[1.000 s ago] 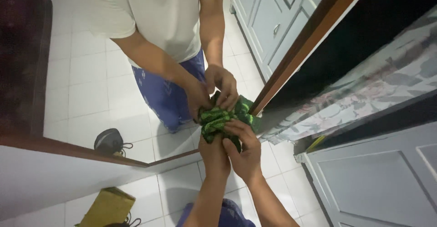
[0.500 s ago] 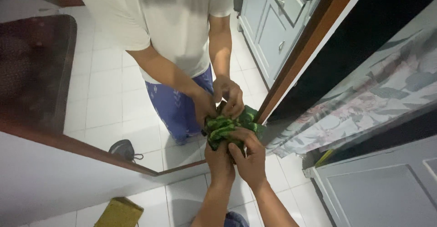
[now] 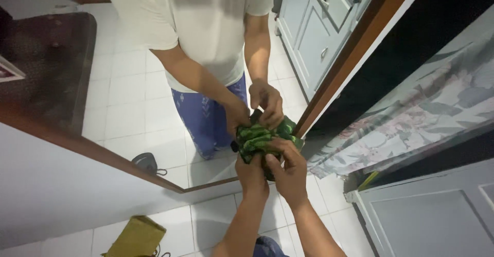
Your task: The person sprays a green cloth with a white spray bottle, then wipes a large wall mirror in front of them. They repeatedly fold and reposition the cloth while continuing to wipe the mirror surface.
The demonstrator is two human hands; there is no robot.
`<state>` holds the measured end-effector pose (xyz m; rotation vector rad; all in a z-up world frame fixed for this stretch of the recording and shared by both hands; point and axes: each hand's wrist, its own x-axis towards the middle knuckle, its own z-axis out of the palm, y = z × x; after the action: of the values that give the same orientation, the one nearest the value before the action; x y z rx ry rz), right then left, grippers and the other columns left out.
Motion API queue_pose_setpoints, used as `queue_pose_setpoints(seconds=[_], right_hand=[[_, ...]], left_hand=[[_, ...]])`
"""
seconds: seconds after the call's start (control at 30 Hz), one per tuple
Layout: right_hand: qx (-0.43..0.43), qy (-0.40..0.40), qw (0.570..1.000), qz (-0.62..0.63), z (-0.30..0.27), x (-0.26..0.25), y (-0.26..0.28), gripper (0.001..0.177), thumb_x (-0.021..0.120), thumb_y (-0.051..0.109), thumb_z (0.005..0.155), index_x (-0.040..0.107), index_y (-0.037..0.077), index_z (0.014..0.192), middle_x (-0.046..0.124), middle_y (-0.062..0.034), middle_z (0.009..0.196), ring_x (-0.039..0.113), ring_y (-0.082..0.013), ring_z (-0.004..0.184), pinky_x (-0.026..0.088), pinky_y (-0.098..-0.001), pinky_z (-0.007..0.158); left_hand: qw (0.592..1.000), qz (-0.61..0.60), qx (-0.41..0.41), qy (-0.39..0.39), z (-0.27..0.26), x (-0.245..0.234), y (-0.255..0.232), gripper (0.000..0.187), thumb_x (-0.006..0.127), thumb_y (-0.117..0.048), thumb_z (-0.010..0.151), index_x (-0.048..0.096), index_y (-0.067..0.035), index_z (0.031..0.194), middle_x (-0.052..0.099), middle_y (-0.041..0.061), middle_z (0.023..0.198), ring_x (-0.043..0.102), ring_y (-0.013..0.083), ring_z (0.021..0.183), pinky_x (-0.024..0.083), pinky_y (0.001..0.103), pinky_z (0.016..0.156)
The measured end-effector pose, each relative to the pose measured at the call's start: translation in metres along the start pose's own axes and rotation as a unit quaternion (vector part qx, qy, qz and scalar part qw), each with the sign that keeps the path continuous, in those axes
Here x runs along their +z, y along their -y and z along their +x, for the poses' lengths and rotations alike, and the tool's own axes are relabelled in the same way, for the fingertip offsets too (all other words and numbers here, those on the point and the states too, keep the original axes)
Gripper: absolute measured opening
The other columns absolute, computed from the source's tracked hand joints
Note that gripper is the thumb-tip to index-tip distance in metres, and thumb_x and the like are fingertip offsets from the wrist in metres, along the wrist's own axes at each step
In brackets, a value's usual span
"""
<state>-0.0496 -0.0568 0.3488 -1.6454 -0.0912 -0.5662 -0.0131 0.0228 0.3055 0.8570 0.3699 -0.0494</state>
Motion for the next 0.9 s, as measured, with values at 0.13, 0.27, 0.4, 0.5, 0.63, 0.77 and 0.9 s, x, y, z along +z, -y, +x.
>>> queue_pose_setpoints(seconds=[0.13, 0.27, 0.4, 0.5, 0.63, 0.77, 0.9], right_hand=[[0.042, -0.035, 0.997, -0.046, -0.013, 0.004, -0.044, 0.021, 0.071, 0.007, 0.089, 0.073, -0.002, 0.108, 0.070, -0.0122, 0.118, 0.067, -0.0221, 0.105, 0.053, -0.0325, 0.087], [0.079, 0.003, 0.993, -0.083, -0.011, 0.006, -0.030, 0.021, 0.072, 0.005, 0.090, 0.073, -0.002, 0.109, 0.071, -0.0116, 0.113, 0.069, -0.0216, 0.101, 0.055, -0.0323, 0.086], [0.013, -0.016, 0.998, -0.063, 0.010, 0.007, 0.010, 0.022, 0.070, 0.001, 0.089, 0.073, -0.004, 0.110, 0.070, -0.0126, 0.116, 0.069, -0.0232, 0.107, 0.054, -0.0327, 0.091], [0.076, -0.024, 0.997, 0.016, 0.021, 0.003, 0.032, 0.022, 0.066, 0.004, 0.090, 0.071, -0.003, 0.110, 0.068, -0.0084, 0.117, 0.068, -0.0182, 0.104, 0.058, -0.0305, 0.081], [0.069, -0.033, 0.997, 0.013, 0.009, 0.002, -0.014, 0.017, 0.068, 0.003, 0.092, 0.072, -0.004, 0.107, 0.070, -0.0091, 0.113, 0.070, -0.0164, 0.102, 0.058, -0.0289, 0.086], [0.084, -0.020, 0.996, -0.032, -0.006, 0.005, -0.039, 0.015, 0.070, 0.002, 0.092, 0.071, -0.004, 0.106, 0.071, -0.0085, 0.100, 0.066, -0.0125, 0.089, 0.054, -0.0258, 0.078], [0.152, -0.025, 0.988, -0.003, 0.008, 0.005, -0.011, 0.016, 0.071, 0.004, 0.094, 0.072, -0.003, 0.108, 0.072, -0.0093, 0.091, 0.061, -0.0128, 0.078, 0.050, -0.0275, 0.069]], left_hand=[[1.000, -0.011, -0.017, 0.012, 0.001, -0.016, 0.010, 0.021, 0.056, 0.000, 0.089, 0.062, -0.001, 0.110, 0.065, 0.008, 0.101, 0.064, 0.0196, 0.088, 0.056, 0.037, 0.076], [0.999, -0.008, -0.029, 0.013, 0.001, -0.018, 0.008, 0.018, 0.058, -0.001, 0.091, 0.062, 0.000, 0.109, 0.064, 0.008, 0.100, 0.062, 0.0188, 0.086, 0.055, 0.035, 0.075], [0.999, 0.010, -0.052, 0.000, -0.016, 0.015, -0.030, 0.015, 0.058, -0.005, 0.092, 0.062, -0.001, 0.106, 0.064, 0.008, 0.098, 0.062, 0.0193, 0.085, 0.055, 0.036, 0.075], [0.997, -0.009, -0.079, -0.018, -0.029, 0.037, -0.058, 0.022, 0.057, -0.003, 0.088, 0.063, -0.007, 0.109, 0.066, 0.005, 0.101, 0.064, 0.0174, 0.092, 0.056, 0.034, 0.083], [1.000, 0.012, -0.016, 0.015, -0.001, -0.001, -0.009, 0.021, 0.058, 0.000, 0.088, 0.062, -0.001, 0.109, 0.063, 0.009, 0.103, 0.060, 0.0205, 0.094, 0.052, 0.036, 0.084], [1.000, 0.006, -0.010, 0.000, 0.002, -0.019, 0.006, 0.025, 0.058, 0.000, 0.087, 0.063, 0.000, 0.112, 0.065, 0.010, 0.107, 0.062, 0.0222, 0.097, 0.053, 0.037, 0.088], [1.000, 0.021, -0.014, 0.015, -0.013, 0.007, -0.032, 0.031, 0.059, -0.002, 0.089, 0.061, -0.004, 0.119, 0.064, 0.008, 0.111, 0.061, 0.0195, 0.102, 0.051, 0.035, 0.093]])
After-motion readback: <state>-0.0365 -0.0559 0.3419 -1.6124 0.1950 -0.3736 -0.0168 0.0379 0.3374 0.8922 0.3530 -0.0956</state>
